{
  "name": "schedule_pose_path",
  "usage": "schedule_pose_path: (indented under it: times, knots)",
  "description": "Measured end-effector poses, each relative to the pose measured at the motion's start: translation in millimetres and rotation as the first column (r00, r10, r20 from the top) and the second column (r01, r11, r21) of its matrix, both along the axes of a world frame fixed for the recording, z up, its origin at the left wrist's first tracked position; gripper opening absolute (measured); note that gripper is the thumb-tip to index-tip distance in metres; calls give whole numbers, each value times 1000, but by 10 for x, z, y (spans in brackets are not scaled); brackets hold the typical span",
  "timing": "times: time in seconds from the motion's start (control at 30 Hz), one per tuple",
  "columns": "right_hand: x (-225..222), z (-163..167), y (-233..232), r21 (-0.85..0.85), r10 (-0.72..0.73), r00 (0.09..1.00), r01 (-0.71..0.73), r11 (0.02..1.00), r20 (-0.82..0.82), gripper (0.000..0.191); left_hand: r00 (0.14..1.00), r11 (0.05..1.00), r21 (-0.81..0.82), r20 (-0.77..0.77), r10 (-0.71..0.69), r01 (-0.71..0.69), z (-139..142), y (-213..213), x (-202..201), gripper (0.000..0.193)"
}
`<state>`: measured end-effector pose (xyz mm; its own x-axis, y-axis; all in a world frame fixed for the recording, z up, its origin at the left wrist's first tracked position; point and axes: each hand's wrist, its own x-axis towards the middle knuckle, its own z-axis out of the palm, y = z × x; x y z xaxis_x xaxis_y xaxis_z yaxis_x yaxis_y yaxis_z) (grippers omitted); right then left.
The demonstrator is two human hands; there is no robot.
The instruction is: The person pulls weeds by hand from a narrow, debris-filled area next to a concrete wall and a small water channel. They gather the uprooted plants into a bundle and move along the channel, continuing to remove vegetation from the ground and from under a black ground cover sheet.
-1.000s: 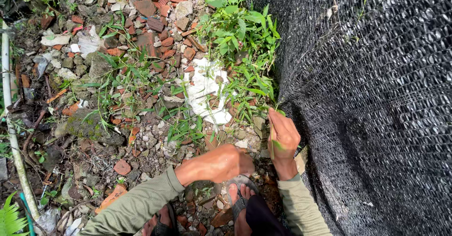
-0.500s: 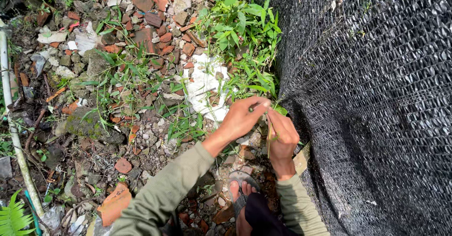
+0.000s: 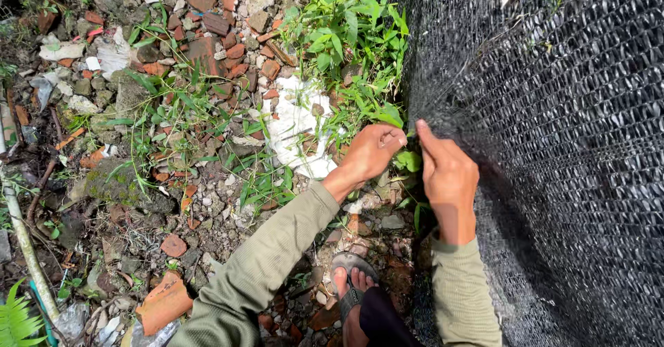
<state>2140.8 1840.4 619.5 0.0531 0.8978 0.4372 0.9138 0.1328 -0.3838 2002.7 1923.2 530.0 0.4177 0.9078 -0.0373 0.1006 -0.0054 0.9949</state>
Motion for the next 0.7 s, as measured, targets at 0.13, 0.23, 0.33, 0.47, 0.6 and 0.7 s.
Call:
schedule_pose_path:
  times: [0.13,0.23,0.33,0.47,0.6,0.7]
  knots:
    - [167,-150,98,105,-90,992,99,990,-86,26,995,995,93,-92,-31,40,194,-234,-171,19]
    - [222,-296,100,190,-80,991,100,977,-109,22,999,977,213,-48,24,-14,249,-363,-199,16]
    - [222,-398,127,184,-186,978,200,962,-95,20,998,978,207,-62,16,-3,207,-550,-175,14]
    - [196,-427,233,158,-324,944,330,931,-59,21,971,900,365,-82,-224,238,-7,-1195,-418,8]
    - [222,-422,129,193,-155,987,160,968,-42,32,956,987,133,-288,-48,89,-440,-1296,-841,17]
    - [205,-517,-149,257,-123,977,166,952,-174,21,880,983,179,-460,114,-33,-609,-1336,-1109,24]
